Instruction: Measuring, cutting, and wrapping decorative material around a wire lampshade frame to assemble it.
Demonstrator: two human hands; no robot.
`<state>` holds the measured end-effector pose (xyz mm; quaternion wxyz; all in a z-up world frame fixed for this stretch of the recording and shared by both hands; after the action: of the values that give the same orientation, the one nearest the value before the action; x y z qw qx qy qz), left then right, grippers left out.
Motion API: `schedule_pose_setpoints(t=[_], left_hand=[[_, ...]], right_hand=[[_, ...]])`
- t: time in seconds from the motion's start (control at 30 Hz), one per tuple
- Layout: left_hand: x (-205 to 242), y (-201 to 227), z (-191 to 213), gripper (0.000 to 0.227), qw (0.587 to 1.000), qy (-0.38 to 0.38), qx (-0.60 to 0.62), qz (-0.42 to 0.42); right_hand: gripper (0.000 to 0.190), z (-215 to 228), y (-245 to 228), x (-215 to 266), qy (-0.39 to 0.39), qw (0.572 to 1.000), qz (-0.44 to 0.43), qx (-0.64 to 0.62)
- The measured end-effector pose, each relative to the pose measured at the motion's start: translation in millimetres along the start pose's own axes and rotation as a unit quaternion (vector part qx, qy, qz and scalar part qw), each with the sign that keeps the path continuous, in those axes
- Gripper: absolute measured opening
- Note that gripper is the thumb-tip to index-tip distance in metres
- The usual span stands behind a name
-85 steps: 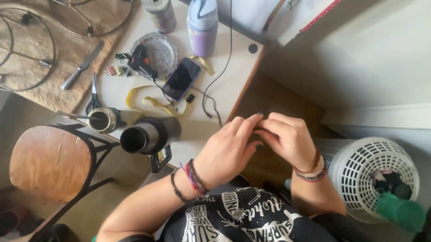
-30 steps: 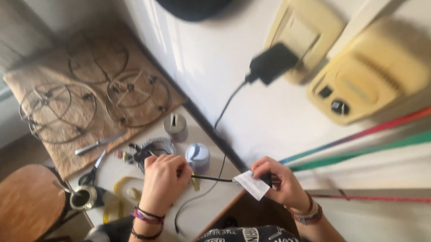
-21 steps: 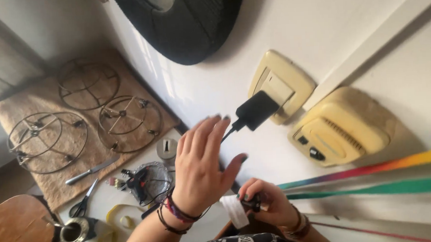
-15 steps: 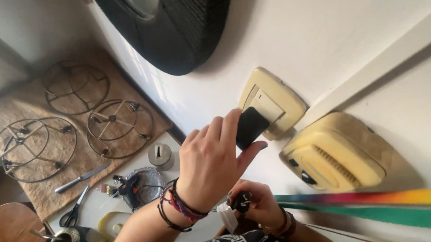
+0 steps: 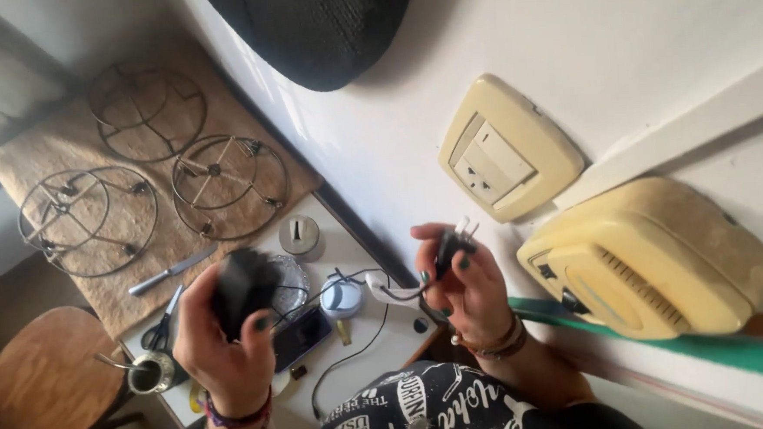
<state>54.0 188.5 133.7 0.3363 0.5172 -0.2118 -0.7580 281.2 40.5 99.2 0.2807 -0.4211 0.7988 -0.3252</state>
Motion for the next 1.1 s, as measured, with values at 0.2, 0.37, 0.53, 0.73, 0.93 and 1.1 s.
schedule_pose_setpoints(t=[0.2,0.37,0.53,0.73,0.93,1.1], left_hand=[[51,-43,7,0.072,0.941,0.125,0.229,0.215],[92,-66,14,0.082,0.889,0.163,0.346,0.252],[93,-45,18,0.074,0.92,0.076,0.337,0.188],[102,-32,17,0.079,0.916,0.043,0.363,0.167],[109,-23,10,0.082,0.917,0.037,0.355,0.177],[115,-22,12,0.085,0.876,0.014,0.426,0.224]], right_hand=[[0.033,-30,-9,-36,-0.053,0.994,0.027,-0.096],[0.029,-44,-11,-52,-0.06,0.992,0.018,-0.114],[0.031,-51,-7,-51,-0.003,0.996,0.048,-0.081],[0.033,-51,-14,-40,0.017,0.985,0.04,-0.165],[0.031,-51,-31,-52,-0.002,0.975,0.012,-0.222],[0.047,-41,-26,-37,0.009,0.998,0.035,-0.052]])
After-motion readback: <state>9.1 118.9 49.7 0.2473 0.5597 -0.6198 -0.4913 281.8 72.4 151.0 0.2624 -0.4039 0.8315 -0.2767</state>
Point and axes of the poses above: each hand's wrist, its own x-axis away from the middle knuckle, its own z-axis out of the back of the hand, y = z × x, the point moved 1 cm from there along -x, towards the middle knuckle, and after that the axes turned 4 degrees about y, right-handed, at the moved point
